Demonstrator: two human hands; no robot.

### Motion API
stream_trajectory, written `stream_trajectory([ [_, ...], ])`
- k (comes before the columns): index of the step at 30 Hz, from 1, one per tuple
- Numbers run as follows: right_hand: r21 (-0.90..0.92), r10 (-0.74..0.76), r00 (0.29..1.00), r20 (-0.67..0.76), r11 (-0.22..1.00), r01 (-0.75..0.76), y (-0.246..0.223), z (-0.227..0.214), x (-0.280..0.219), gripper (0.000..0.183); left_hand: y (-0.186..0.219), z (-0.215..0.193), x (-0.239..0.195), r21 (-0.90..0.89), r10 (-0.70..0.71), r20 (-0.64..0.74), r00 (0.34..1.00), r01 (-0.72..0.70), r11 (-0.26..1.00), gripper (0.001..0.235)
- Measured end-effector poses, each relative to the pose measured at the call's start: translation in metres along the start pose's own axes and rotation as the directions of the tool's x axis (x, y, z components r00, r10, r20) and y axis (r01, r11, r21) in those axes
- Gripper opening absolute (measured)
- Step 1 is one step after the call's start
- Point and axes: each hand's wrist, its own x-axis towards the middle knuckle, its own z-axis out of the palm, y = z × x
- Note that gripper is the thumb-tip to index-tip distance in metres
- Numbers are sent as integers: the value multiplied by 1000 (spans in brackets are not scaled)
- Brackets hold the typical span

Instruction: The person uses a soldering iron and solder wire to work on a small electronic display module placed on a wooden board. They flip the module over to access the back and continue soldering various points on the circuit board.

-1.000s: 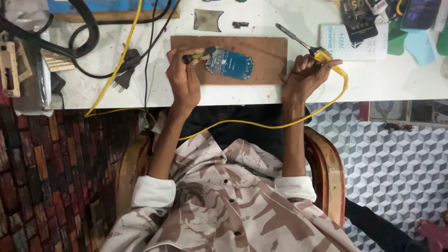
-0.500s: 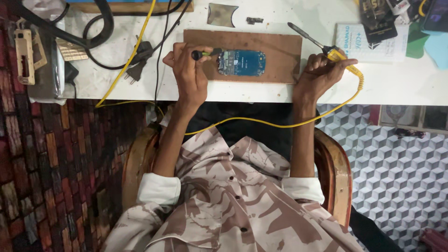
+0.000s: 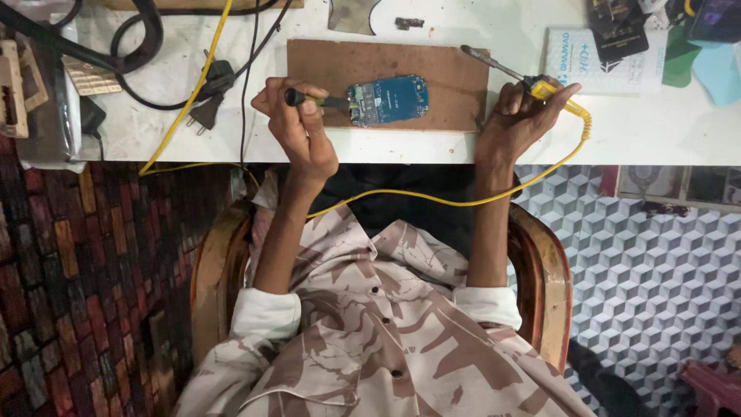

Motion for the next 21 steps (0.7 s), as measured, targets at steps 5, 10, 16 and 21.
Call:
stream_trajectory([
  [5,-9,13,1000,10,1000,-13,-3,7,-3,44,-10,7,-8,71,25,13,1000,-26,997,28],
  [10,-31,8,1000,21,999,-7,-2,5,-5,44,-17,11,-13,135,37,19,999,-39,990,25],
  [16,-28,18,999,27,999,-17,-3,4,-4,40,-25,11,-11,158,79,-25,997,-74,985,25],
  [21,-114,-31,993,-114,993,18,-2,10,-8,40,-28,10,-10,-107,-207,-87,975,197,975,29],
])
